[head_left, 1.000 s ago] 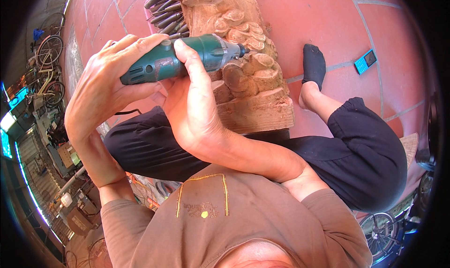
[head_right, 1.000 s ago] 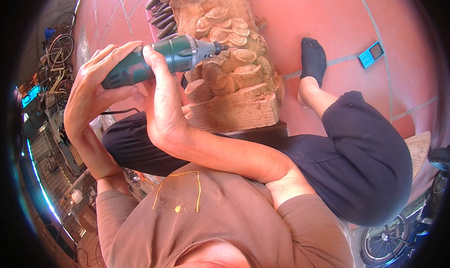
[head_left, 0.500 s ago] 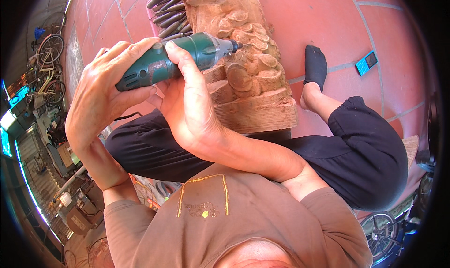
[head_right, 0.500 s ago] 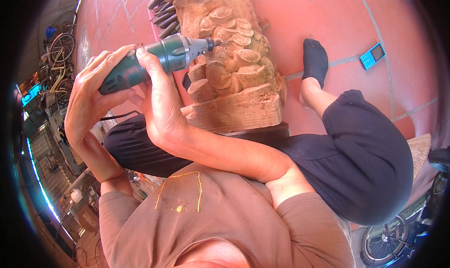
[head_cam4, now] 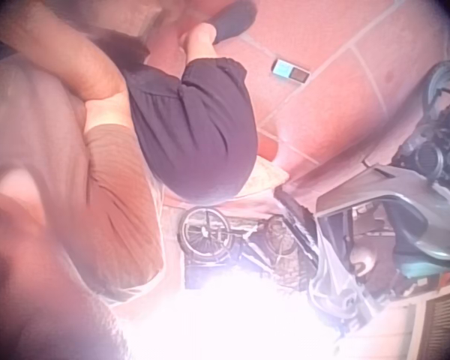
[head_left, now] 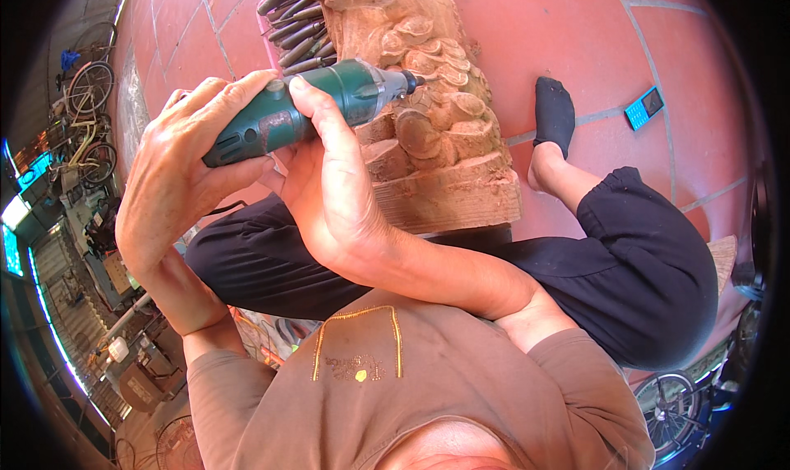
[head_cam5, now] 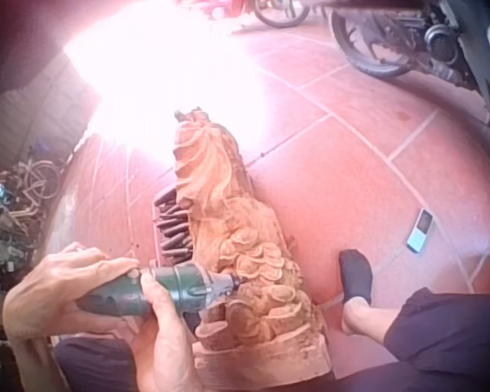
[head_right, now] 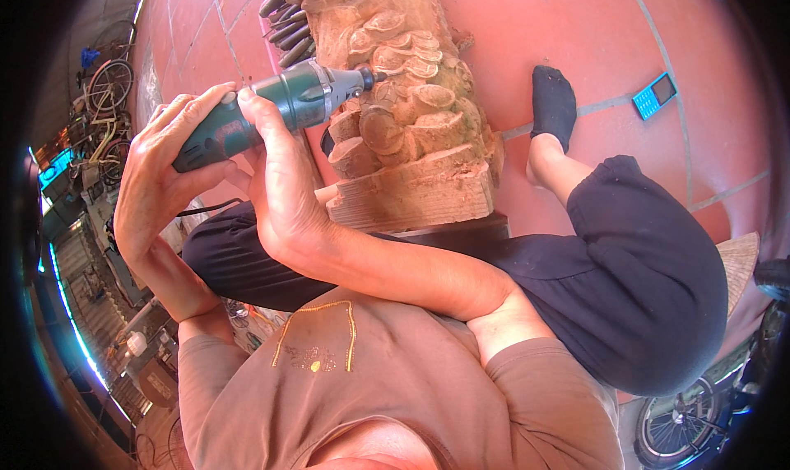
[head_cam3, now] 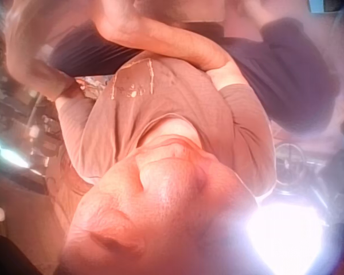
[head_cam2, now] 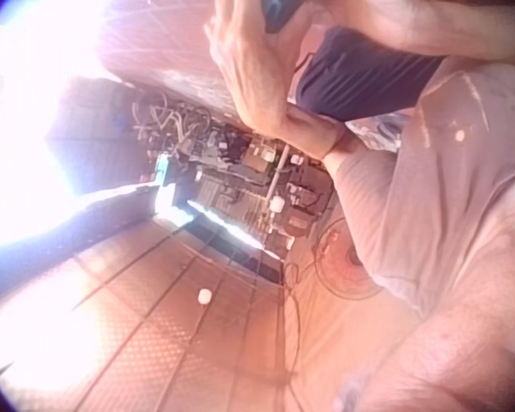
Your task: The person uses a handheld rotary tool to carve detailed patterns into a large piece of wood. They hold the tool with both hands and work on the surface, creating textured designs.
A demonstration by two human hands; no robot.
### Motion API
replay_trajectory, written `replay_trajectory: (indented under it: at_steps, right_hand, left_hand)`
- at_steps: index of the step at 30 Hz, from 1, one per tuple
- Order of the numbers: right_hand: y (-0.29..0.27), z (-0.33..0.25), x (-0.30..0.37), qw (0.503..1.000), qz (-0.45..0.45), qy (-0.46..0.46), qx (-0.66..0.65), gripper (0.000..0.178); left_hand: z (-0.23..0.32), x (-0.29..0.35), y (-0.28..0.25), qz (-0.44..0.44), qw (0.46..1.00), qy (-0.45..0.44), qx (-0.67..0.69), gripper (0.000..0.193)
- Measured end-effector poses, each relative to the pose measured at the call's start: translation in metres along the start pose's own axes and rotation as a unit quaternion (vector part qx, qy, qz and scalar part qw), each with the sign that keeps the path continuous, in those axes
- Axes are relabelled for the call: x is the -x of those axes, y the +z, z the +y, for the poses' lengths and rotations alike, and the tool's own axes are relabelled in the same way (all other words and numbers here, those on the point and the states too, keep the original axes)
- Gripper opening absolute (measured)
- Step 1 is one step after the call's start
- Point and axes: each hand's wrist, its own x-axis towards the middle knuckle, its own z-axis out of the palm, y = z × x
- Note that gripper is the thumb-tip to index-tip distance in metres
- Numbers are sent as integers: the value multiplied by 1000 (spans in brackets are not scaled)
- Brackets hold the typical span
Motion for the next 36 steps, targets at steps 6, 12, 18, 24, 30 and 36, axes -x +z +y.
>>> replay_trajectory:
  at_steps: [6,12,18,24,30,36]
  right_hand:
    - [-1,-1,1,1000,0,3,-3,27]
    - [-2,-1,2,1000,3,1,1,27]
    - [-2,-1,3,1000,7,8,5,25]
    - [0,-1,5,1000,8,9,3,24]
    - [0,2,7,1000,-1,11,0,22]
    - [0,5,8,1000,-5,5,6,20]
  left_hand:
    - [4,2,1,-3,1000,-6,-21,72]
    - [7,2,-3,-20,999,-18,-44,75]
    - [9,5,1,1,1000,-12,-24,72]
    - [9,7,0,-6,1000,-16,-19,73]
    - [9,11,-1,-11,1000,-25,-17,71]
    - [8,16,-2,-10,999,-32,-9,73]
